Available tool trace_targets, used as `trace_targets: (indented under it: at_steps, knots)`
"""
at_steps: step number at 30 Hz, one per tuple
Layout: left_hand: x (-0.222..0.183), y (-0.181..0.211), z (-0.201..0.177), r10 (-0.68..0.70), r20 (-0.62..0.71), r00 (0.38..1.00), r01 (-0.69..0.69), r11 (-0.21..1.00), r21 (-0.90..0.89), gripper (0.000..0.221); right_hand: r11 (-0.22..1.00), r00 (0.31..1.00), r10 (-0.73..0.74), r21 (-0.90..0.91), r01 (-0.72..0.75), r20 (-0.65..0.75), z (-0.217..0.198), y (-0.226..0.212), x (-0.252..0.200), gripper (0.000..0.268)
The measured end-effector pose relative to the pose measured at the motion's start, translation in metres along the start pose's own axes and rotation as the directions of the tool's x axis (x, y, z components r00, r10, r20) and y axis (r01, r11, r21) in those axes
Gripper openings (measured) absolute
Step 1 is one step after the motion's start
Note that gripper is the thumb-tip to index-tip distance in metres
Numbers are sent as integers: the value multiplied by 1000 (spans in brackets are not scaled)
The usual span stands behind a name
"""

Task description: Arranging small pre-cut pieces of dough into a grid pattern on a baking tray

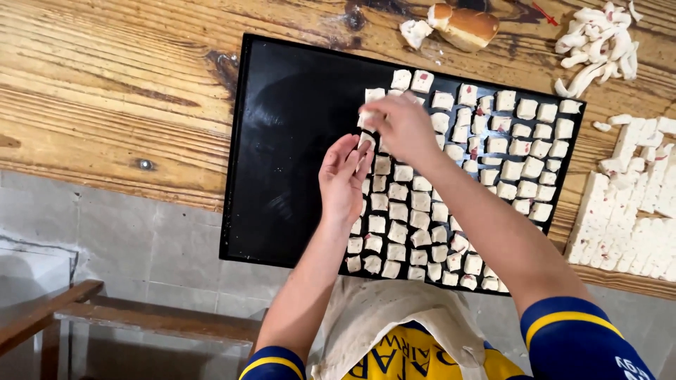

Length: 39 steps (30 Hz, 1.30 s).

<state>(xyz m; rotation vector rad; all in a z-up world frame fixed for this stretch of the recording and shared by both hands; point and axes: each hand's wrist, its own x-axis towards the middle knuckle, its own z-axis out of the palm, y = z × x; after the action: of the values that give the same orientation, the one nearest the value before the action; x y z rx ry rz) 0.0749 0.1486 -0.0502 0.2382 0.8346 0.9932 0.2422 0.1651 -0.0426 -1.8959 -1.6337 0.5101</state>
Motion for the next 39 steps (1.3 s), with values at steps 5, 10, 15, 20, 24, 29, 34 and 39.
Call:
trace_targets:
  at_steps: [5, 10, 15, 20, 24, 29, 34, 39]
  knots:
    - [-34, 18, -14, -97, 58, 994, 96, 995, 29, 24, 966, 985, 129, -209, -152, -117, 19, 47, 57, 17]
    - [-70, 17, -70, -158, 52, 986, 157, 987, 18, 16, 941, 949, 94, -286, -183, -301, 16, 36, 44, 43]
    - [-92, 16, -122, -129, -38, 991, 133, 984, 117, 23, 995, 911, -70, -100, 32, -406, -3, 56, -10, 15]
    - [-91, 10, -113, -96, 71, 993, 81, 978, 190, 25, 996, 978, 63, -54, -75, -198, -69, 79, -101, 14]
    - [-102, -13, -74, -121, 242, 963, 41, 950, 310, 32, 956, 962, 177, -195, -218, -208, -151, 147, -199, 23]
    - [-133, -98, 2, -305, 452, 838, 33, 856, 516, 37, 735, 959, 281, -633, -244, -43, -244, 231, -286, 40]
    - [-163, -226, 82, -481, 538, 693, -82, 688, 721, 30, 762, 884, 393, -628, -158, 254, -267, 260, -305, 49]
    - [-184, -353, 131, -273, 791, 548, -795, -464, 391, 79, 826, 884, 331, -554, -103, 331, -271, 279, -302, 62]
